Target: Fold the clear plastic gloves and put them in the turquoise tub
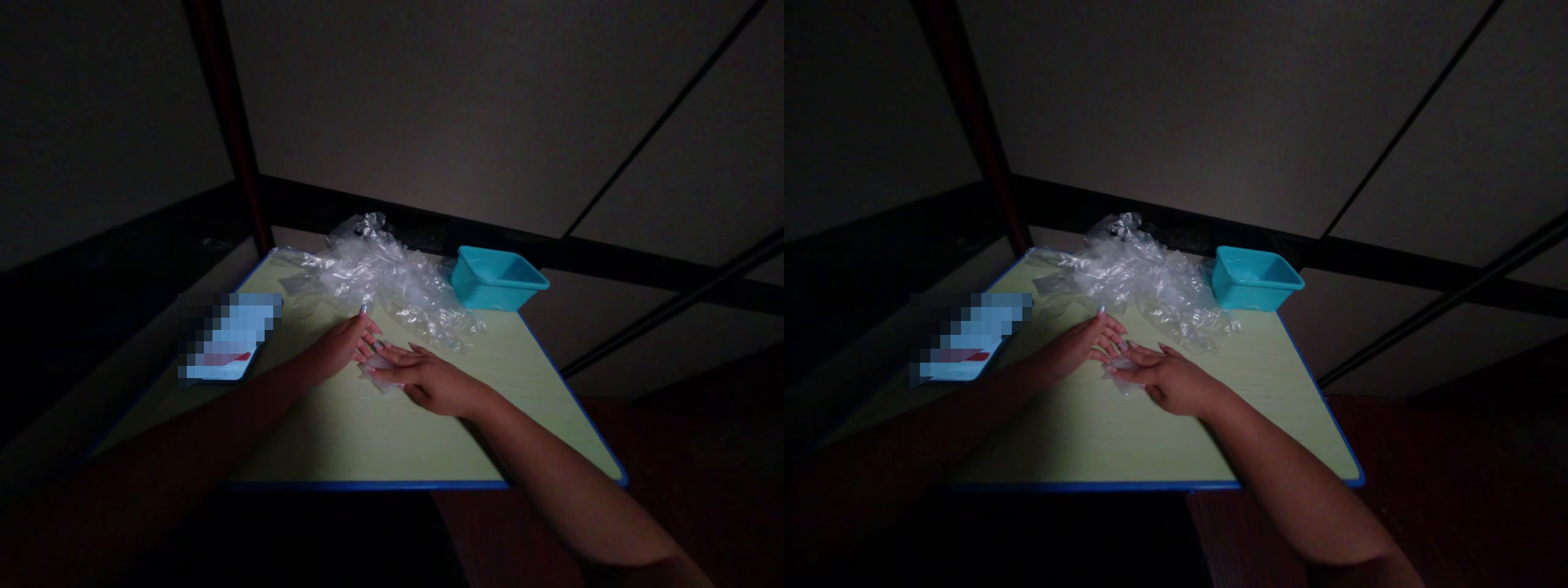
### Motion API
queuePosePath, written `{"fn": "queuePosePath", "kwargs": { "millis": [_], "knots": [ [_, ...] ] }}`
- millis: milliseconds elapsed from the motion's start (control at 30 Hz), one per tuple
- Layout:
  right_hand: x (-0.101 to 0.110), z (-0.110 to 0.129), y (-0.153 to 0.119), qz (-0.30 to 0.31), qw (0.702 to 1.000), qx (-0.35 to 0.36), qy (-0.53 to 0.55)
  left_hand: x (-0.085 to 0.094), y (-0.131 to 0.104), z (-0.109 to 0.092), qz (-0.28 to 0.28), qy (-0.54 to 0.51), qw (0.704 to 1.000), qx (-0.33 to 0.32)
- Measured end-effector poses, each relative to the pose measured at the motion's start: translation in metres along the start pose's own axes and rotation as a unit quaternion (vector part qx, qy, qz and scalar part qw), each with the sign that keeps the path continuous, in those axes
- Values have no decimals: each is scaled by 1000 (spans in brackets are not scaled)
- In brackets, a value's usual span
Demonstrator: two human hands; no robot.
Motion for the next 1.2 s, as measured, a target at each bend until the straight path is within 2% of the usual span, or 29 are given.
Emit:
{"fn": "queuePosePath", "kwargs": {
  "millis": [200,300,500,600,767,967,1200],
  "knots": [
    [1,-2,1,-1,1000,-10,-3,0,0,1,13,-11,1000,2],
    [8,-2,0,-44,999,-4,-3,0,1,1,10,-6,1000,-1],
    [27,7,-4,-145,988,51,-3,3,0,-4,-6,-20,1000,-20],
    [33,9,-5,-172,984,52,-6,2,-3,-8,-1,-35,999,-21],
    [37,8,-4,-185,982,38,-9,0,-10,-11,-3,-43,999,13],
    [33,7,-5,-175,983,41,-23,-6,-11,-2,18,-46,997,62],
    [29,9,-4,-158,985,54,-35,-5,-5,8,22,-48,996,69]
  ]
}}
Point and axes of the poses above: each hand's wrist, its own y-axis towards the middle knuckle, its own x-axis out of the back of the hand, z = x × y, the point moved 9 cm from there along y, towards the middle knuckle
